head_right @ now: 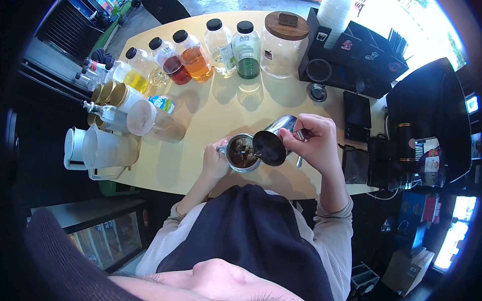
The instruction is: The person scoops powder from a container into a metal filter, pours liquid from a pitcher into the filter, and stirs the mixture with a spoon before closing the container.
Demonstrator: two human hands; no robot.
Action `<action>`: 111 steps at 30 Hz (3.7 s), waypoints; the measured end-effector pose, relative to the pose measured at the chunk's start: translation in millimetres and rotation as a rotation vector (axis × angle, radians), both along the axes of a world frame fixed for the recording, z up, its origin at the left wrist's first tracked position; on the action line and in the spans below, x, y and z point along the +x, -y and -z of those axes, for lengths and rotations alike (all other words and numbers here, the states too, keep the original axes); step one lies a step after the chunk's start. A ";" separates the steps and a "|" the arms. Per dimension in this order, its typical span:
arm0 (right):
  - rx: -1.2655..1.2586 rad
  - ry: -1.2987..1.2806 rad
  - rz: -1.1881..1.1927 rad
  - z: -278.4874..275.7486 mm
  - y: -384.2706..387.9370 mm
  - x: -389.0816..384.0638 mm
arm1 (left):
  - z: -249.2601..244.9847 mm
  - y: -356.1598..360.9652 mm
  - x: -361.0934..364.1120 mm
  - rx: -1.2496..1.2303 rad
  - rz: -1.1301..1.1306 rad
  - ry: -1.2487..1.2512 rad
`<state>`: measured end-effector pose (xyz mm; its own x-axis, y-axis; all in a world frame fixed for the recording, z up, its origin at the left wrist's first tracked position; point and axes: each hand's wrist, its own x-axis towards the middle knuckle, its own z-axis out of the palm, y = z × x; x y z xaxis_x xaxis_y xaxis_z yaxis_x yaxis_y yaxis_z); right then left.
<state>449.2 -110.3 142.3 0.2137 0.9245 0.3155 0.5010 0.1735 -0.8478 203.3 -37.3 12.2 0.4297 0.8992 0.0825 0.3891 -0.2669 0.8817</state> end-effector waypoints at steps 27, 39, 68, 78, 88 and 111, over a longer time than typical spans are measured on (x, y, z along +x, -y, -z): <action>0.027 0.065 0.034 -4.9 -0.4 -0.2 | 2.0 0.4 0.9 0.021 -0.005 0.032; 0.031 0.050 0.048 -2.8 -9.8 7.6 | 4.0 0.0 -0.4 0.015 0.003 0.002; 0.046 0.054 -0.094 -24.3 -34.7 -20.4 | -2.8 1.8 -0.2 0.014 -0.003 0.018; 0.067 0.089 -0.106 -30.6 -16.6 -16.9 | -1.0 1.7 0.7 0.004 -0.006 0.012; 0.067 0.071 -0.026 -21.4 -7.7 -3.1 | -1.0 1.4 0.1 0.011 -0.005 -0.005; 0.048 0.064 -0.040 -26.0 -31.5 -6.3 | -3.3 2.0 0.0 0.020 -0.007 0.010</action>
<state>442.9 -78.8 168.3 0.1550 0.9155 0.3712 0.5462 0.2337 -0.8044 203.4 -39.3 15.5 0.4222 0.9004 0.1048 0.3826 -0.2818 0.8799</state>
